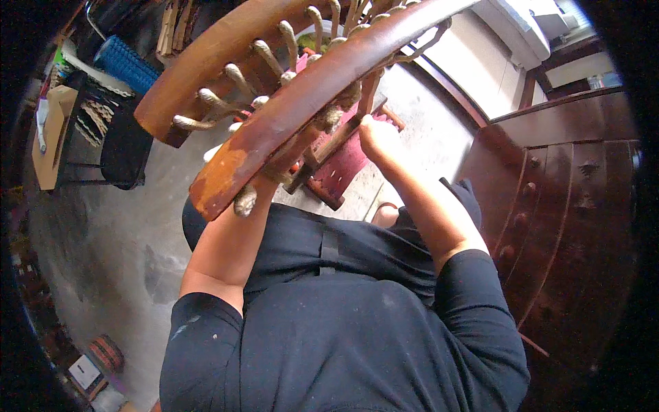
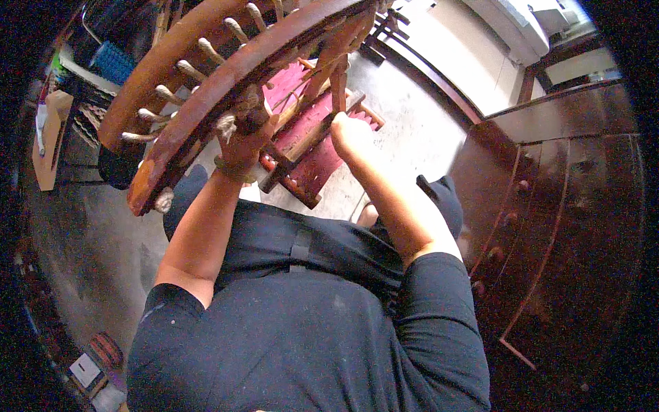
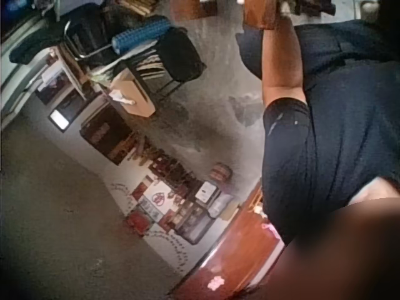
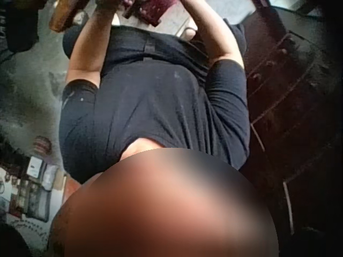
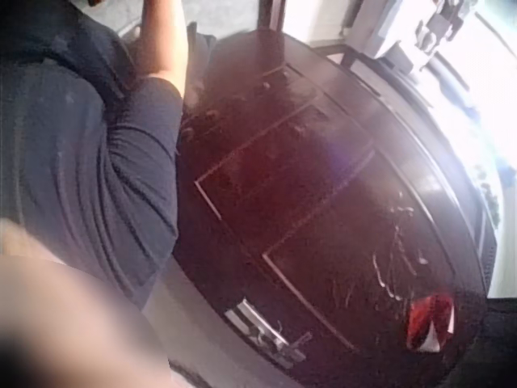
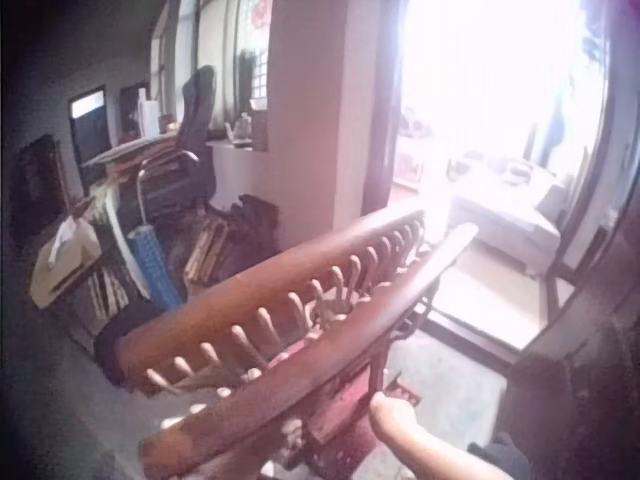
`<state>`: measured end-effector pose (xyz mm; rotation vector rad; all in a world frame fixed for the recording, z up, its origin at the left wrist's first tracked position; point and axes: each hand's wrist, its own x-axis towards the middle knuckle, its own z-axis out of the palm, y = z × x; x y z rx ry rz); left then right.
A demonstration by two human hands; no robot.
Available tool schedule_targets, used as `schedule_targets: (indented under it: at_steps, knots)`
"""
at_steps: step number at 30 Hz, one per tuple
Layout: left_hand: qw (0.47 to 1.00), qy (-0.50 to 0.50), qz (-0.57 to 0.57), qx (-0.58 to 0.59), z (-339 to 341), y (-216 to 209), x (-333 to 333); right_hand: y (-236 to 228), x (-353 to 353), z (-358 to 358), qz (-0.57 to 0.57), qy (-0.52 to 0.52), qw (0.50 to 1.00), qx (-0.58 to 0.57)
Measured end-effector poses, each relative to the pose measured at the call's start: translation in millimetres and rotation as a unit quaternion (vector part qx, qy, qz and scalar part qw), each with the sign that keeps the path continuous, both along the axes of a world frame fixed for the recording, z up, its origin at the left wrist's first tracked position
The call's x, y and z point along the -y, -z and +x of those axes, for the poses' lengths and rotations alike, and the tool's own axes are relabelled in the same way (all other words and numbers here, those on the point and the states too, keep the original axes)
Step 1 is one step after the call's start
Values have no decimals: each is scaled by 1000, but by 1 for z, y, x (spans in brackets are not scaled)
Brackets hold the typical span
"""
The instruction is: The person assembles a wooden frame with pink woven material by attaching a curved wooden piece with pegs. They use a hammer to secure the components together.
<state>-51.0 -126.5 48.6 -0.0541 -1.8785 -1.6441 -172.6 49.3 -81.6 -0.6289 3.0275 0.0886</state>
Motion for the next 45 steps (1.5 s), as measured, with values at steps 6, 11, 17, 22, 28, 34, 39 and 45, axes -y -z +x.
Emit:
schedule_targets:
  at_steps: [6, 11, 17, 22, 28, 34, 39, 45]
  knots:
    - [990, -57, -84, 93, 2, 36, 22, -58, 14, 61, -98, -96, 974, 181]
    - [997, -42, -26, 56, 3, 27, 14, -48, 19, 111, -142, -161, 949, 229]
    - [996, -64, 10, 57, 1, 22, 14, -34, 4, 73, -148, -170, 969, 102]
    - [998, -48, -12, 44, 1, 15, 9, -29, -12, 44, -147, -110, 982, 52]
    - [998, -67, 1, 12, 7, 18, 9, -37, 5, 118, -176, -140, 959, 173]
    - [998, -65, 23, 6, 3, 11, 5, -24, -3, 110, -208, -151, 956, 138]
    - [997, -58, 38, 36, 2, 8, 5, -13, -13, 66, -200, -103, 973, 58]
    - [994, -54, 93, 21, 1, 20, 6, -3, -10, 94, -184, -107, 970, 113]
